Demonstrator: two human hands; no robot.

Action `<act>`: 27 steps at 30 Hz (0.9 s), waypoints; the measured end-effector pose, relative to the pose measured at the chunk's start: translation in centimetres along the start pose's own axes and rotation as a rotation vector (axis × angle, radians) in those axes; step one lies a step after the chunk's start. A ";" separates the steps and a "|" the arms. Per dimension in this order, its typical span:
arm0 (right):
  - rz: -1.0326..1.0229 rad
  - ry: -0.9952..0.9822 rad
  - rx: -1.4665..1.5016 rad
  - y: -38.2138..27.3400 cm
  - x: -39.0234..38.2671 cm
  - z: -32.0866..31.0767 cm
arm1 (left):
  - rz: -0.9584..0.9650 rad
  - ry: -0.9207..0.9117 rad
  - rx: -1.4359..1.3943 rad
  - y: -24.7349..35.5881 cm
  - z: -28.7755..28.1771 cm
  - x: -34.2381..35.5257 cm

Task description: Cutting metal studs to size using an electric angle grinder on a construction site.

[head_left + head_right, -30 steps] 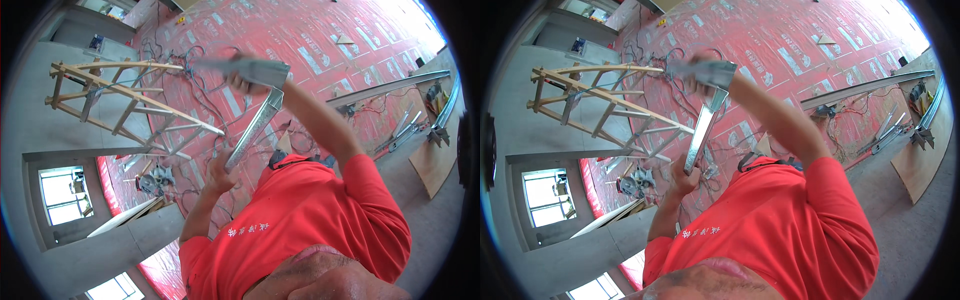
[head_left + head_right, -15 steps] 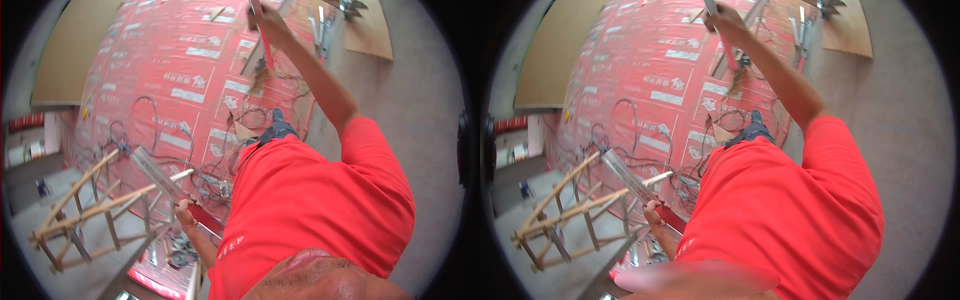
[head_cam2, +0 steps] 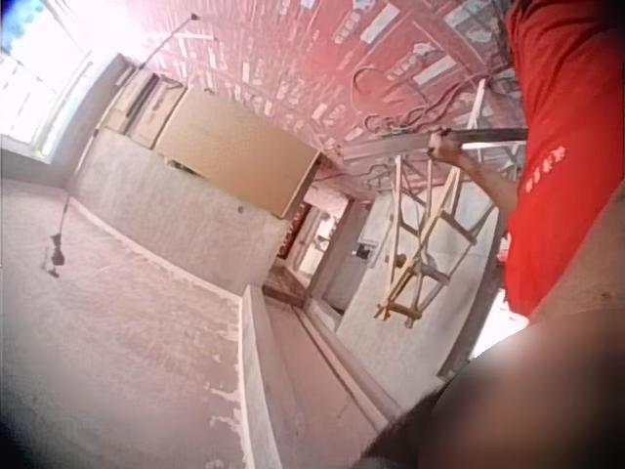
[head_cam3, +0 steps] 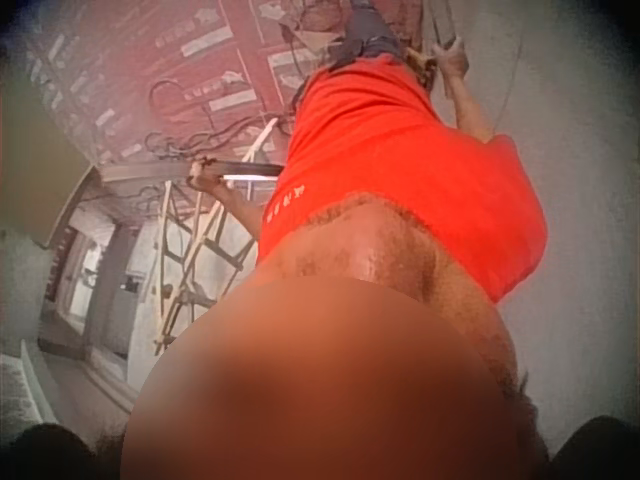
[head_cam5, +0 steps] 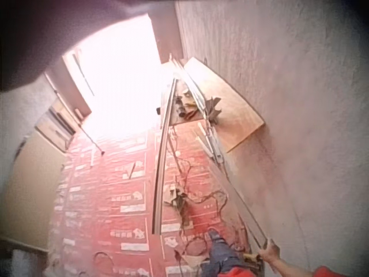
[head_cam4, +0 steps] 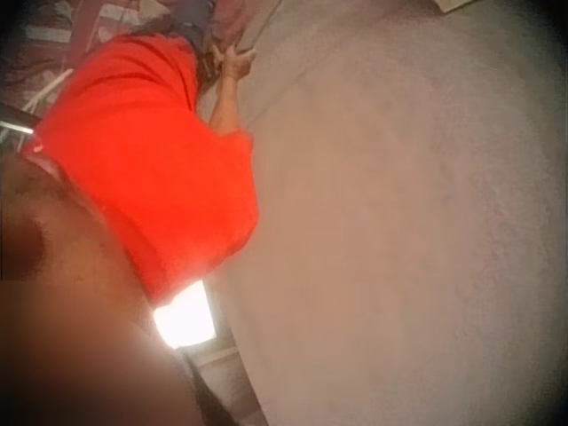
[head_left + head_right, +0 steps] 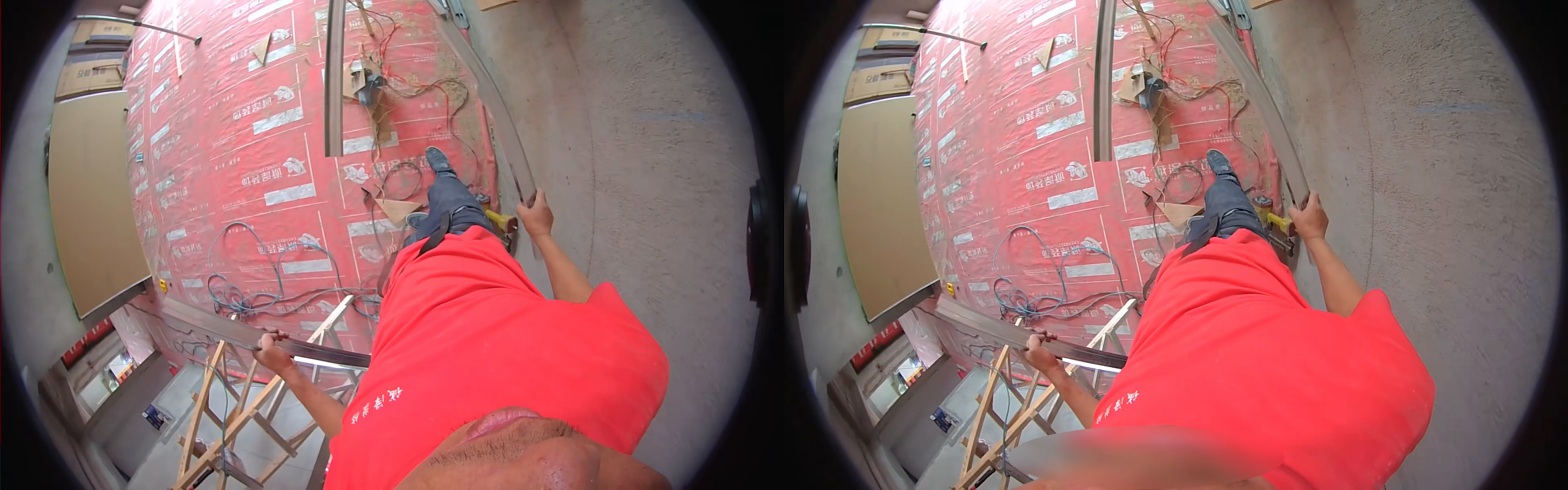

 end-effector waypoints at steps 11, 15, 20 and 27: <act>0.172 -0.117 0.008 -12.4 24.8 5.2 | 0.108 -0.067 0.264 2.9 11.3 0.4; -0.185 0.397 0.017 -20.2 34.1 3.5 | 0.091 -0.002 0.508 3.4 14.1 0.0; -0.530 -0.856 0.502 -32.2 16.3 1.5 | 0.433 -0.402 0.930 2.0 25.7 0.8; -0.984 -0.813 1.126 -36.7 4.4 -14.7 | 0.522 -0.871 0.669 -2.6 38.3 -4.3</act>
Point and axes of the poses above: each hand's wrist, its own x-axis towards the middle knuckle, its own z-axis out of the palm, y = z × x, the point moved 2 cm from there along x, towards the middle knuckle, and after that the axes turned 12 degrees about -x, right-handed, at the moved point
